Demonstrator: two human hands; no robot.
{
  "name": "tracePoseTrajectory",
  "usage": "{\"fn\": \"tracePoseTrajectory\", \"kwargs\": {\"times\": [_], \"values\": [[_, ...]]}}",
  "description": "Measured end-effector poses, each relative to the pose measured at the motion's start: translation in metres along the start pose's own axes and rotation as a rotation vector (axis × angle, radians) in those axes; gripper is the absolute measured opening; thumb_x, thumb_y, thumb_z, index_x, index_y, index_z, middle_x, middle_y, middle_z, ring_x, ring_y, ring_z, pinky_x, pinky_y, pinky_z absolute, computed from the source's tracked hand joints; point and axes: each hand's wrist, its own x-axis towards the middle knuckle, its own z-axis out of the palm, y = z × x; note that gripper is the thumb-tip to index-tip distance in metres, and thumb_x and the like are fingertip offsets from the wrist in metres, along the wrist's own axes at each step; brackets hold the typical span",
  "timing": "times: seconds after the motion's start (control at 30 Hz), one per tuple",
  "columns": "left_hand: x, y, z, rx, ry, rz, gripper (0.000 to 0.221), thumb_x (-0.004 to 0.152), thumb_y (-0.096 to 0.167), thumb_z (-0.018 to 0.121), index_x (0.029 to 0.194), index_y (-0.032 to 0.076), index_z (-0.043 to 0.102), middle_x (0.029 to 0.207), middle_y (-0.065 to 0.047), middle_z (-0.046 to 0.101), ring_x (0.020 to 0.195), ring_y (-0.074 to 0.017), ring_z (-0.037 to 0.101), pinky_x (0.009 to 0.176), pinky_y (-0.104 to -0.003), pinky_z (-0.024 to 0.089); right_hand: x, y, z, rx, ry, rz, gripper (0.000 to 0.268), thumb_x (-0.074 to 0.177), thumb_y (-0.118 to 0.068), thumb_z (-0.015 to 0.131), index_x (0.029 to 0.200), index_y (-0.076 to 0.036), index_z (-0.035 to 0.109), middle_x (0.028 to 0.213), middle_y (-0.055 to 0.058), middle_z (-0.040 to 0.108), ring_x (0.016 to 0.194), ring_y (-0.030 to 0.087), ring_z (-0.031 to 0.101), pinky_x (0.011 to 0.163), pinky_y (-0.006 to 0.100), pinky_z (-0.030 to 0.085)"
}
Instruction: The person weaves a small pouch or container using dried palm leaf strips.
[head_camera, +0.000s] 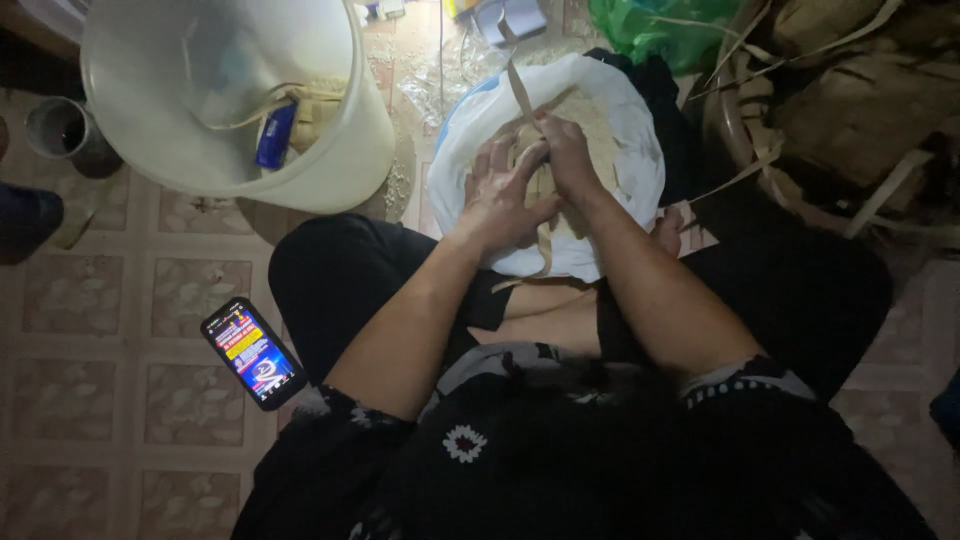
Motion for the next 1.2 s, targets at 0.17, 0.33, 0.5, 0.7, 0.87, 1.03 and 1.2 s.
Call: {"fn": "tracePoseTrajectory", "kwargs": {"times": [0.17,0.33,0.5,0.7,0.87,1.03,1.2], "values": [[0.001,-0.003,0.003,0.013,0.013,0.009,0.074,0.085,0.061,0.070,0.148,0.034,0.041,0.150,-0.015,0.035,0.146,-0.0436,0.025,0.104,-0.063,0.041,-0.029,-0.039,0.011,0.043,0.027,0.013,0.061,0.105,-0.039,0.041,0.146,0.008,0.043,0.122,0.022,0.059,0.120,0.032,0.061,0.109,0.053,0.039],[0.002,-0.005,0.005,0.026,0.021,0.004,0.074,0.085,0.061,0.071,0.148,0.036,0.040,0.150,-0.014,0.034,0.146,-0.0442,0.026,0.103,-0.063,0.041,-0.038,-0.057,0.010,-0.224,0.095,-0.023,0.060,0.103,-0.041,0.040,0.135,0.006,0.060,0.125,0.029,0.066,0.124,0.045,0.060,0.106,0.060,0.037],[0.000,-0.001,0.000,-0.003,-0.008,0.009,0.073,0.088,0.058,0.069,0.151,0.037,0.038,0.150,-0.015,0.033,0.147,-0.0448,0.024,0.103,-0.064,0.040,-0.003,-0.003,0.001,0.010,-0.013,0.103,0.061,0.106,-0.056,0.043,0.132,-0.005,0.065,0.116,0.015,0.072,0.111,0.028,0.069,0.104,0.051,0.044],[-0.002,0.004,-0.005,0.006,-0.014,-0.010,0.076,0.085,0.060,0.069,0.151,0.041,0.036,0.150,-0.016,0.035,0.148,-0.0440,0.024,0.106,-0.062,0.038,0.008,0.002,0.001,0.173,0.114,0.176,0.055,0.102,-0.036,0.050,0.142,0.000,0.055,0.125,0.022,0.068,0.117,0.031,0.067,0.104,0.049,0.046],[-0.005,0.007,-0.011,0.030,-0.014,-0.011,0.080,0.085,0.057,0.070,0.155,0.038,0.033,0.149,-0.019,0.037,0.147,-0.0468,0.027,0.106,-0.062,0.039,-0.017,-0.034,0.018,0.133,0.455,-0.309,0.014,0.090,-0.012,0.059,0.087,-0.008,0.072,0.081,0.010,0.068,0.080,0.019,0.060,0.076,0.036,0.048],[-0.008,0.015,-0.021,-0.040,0.001,-0.038,0.083,0.086,0.050,0.071,0.157,0.038,0.029,0.150,-0.024,0.038,0.148,-0.0495,0.026,0.109,-0.062,0.037,-0.048,-0.072,0.028,0.313,0.491,-0.416,0.012,0.090,-0.005,0.054,0.081,-0.003,0.061,0.072,0.009,0.062,0.072,0.017,0.060,0.075,0.033,0.050],[-0.007,0.014,-0.020,-0.030,-0.037,-0.052,0.084,0.086,0.055,0.071,0.157,0.040,0.028,0.153,-0.023,0.035,0.150,-0.0487,0.022,0.113,-0.060,0.034,-0.019,-0.034,0.003,0.009,0.359,-0.229,0.019,0.095,-0.019,0.057,0.097,-0.006,0.071,0.092,0.015,0.070,0.093,0.030,0.065,0.089,0.046,0.050]]}}
